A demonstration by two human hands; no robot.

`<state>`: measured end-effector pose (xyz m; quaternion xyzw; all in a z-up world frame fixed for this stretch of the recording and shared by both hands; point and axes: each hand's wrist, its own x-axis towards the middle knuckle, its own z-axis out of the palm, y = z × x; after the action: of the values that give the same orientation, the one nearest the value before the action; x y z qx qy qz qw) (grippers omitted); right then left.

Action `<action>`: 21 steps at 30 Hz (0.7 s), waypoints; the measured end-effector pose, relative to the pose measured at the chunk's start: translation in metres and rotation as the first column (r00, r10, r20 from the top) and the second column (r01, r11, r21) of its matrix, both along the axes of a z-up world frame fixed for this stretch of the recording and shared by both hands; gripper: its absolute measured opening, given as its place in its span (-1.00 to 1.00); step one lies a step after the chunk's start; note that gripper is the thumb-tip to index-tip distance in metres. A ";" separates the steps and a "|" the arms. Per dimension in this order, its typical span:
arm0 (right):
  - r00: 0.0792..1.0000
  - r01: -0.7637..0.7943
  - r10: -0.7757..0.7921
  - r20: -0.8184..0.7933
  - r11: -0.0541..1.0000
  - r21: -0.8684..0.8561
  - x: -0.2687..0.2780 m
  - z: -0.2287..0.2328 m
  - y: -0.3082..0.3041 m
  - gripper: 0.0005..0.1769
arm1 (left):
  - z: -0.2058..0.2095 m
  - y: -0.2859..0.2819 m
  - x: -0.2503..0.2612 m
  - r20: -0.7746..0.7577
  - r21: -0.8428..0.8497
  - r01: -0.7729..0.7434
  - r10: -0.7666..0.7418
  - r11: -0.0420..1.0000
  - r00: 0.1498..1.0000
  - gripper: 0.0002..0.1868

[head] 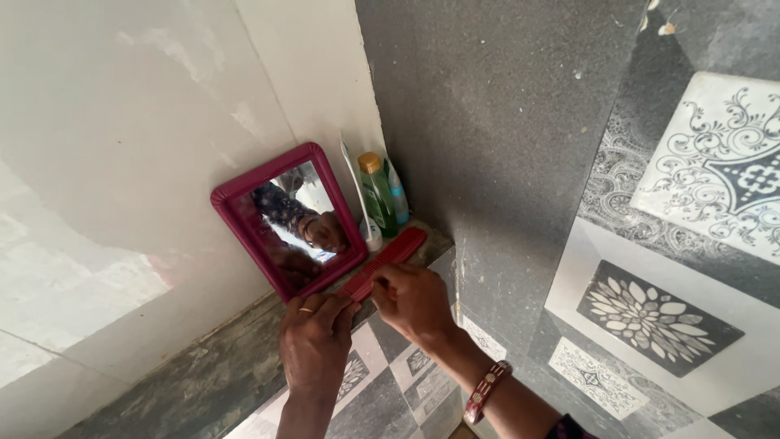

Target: The person wipes a tiled wall and a shelf with a yellow cloth. They then rearrange several items on the shelf, including a stack of soap bars, a small mirror, a comb, and two plastic containers, moving them to different positions.

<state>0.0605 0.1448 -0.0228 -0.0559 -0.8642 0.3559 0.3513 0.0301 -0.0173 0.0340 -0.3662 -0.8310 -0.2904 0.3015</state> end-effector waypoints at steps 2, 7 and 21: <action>1.000 0.018 -0.018 0.009 1.000 -0.020 0.000 0.003 -0.003 -0.83 | 0.000 0.000 -0.002 0.014 0.013 0.028 -0.028 1.000 1.000 -0.87; 1.000 0.001 -0.002 -0.026 1.000 -0.025 0.003 0.014 -0.002 -0.87 | 0.000 -0.004 -0.009 0.062 0.013 0.078 -0.078 0.997 0.995 -0.88; 0.966 -0.150 0.166 0.199 0.984 -0.093 0.006 0.015 0.005 -0.78 | -0.008 -0.004 -0.010 0.108 0.169 0.009 -0.027 0.986 0.994 -0.81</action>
<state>0.0669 0.1497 -0.0082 -0.0369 -0.8833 0.4080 0.2280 0.0200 -0.0209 0.0263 -0.3304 -0.8154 -0.3821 0.2827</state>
